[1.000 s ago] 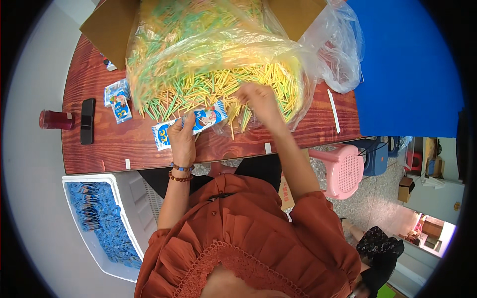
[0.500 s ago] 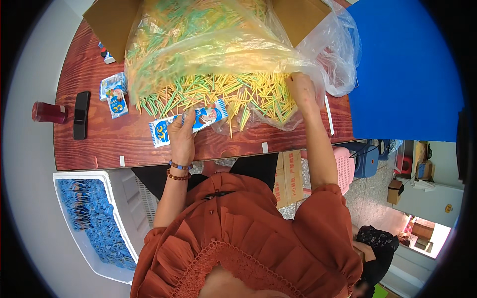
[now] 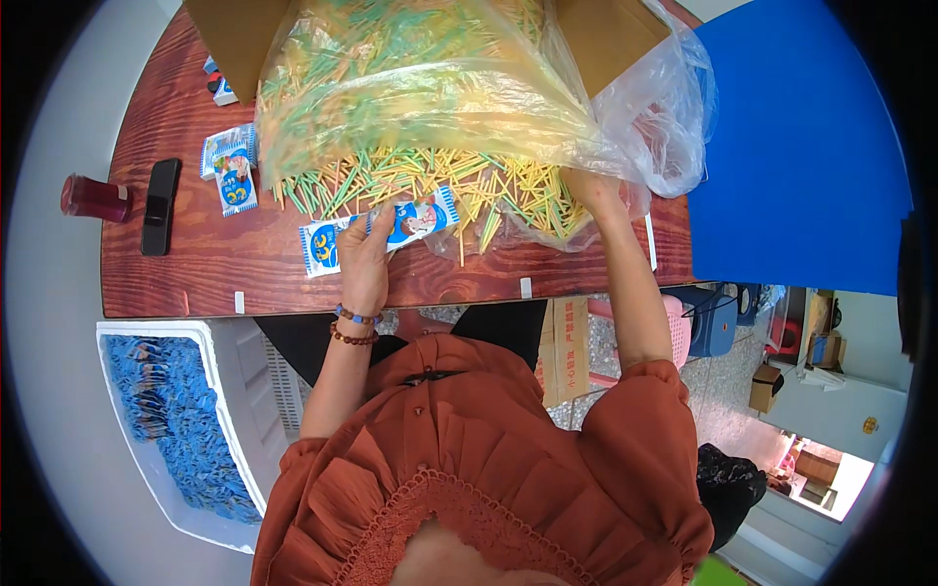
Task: Sorting and packaging small blue item packets into a container.
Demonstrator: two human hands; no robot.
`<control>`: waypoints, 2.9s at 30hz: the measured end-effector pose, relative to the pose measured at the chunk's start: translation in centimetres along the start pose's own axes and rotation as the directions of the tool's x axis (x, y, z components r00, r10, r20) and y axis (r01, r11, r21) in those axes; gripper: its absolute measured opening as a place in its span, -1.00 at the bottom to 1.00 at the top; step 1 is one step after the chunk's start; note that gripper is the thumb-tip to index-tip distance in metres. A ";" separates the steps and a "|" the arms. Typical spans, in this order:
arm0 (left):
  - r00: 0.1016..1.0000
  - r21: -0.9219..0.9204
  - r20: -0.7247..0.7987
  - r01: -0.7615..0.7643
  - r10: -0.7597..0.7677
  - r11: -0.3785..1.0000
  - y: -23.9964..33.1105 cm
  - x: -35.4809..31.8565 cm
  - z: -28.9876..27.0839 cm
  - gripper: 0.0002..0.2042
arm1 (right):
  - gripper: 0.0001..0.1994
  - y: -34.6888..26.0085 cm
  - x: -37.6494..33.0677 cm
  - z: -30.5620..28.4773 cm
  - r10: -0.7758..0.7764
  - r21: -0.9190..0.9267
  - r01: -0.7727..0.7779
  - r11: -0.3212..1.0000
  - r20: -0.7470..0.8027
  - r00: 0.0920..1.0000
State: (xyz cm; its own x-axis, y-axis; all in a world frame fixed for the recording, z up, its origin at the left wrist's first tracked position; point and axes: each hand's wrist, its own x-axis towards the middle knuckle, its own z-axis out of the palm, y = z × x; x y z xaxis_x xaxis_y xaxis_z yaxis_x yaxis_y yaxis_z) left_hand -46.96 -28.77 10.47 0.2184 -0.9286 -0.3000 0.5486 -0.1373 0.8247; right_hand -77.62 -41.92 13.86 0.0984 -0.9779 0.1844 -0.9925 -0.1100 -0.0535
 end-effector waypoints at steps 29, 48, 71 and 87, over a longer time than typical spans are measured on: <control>0.999 -0.016 0.050 -0.010 0.011 1.000 -0.4 -0.3 1.0 -0.81 | -0.64 2.2 -1.5 1.0 -0.039 0.326 -0.128 0.937 0.461 0.887; 0.995 -0.051 0.099 0.027 -0.021 0.998 -1.1 -0.5 1.3 -0.84 | -0.77 -0.6 -1.8 -1.2 0.157 0.837 -0.329 -0.438 0.431 0.889; 0.983 -0.167 0.179 0.063 -0.032 0.984 -1.9 -1.0 2.2 -0.84 | -0.86 -9.3 -6.7 -2.4 0.076 0.599 -0.105 -0.793 0.269 0.960; 0.978 -0.327 0.204 0.114 -0.047 0.938 -0.7 -1.7 2.8 -0.85 | -0.84 -16.5 -8.2 -4.5 0.145 0.868 0.259 -0.423 -0.218 0.965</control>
State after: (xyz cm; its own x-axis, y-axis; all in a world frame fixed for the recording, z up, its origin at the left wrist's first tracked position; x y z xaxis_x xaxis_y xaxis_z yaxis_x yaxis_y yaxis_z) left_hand -49.95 -28.09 11.74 0.0230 -0.9719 -0.2344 0.8035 -0.1216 0.5828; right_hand -62.37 -31.26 17.68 -0.0647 -0.9211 0.3838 0.5084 -0.3614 -0.7816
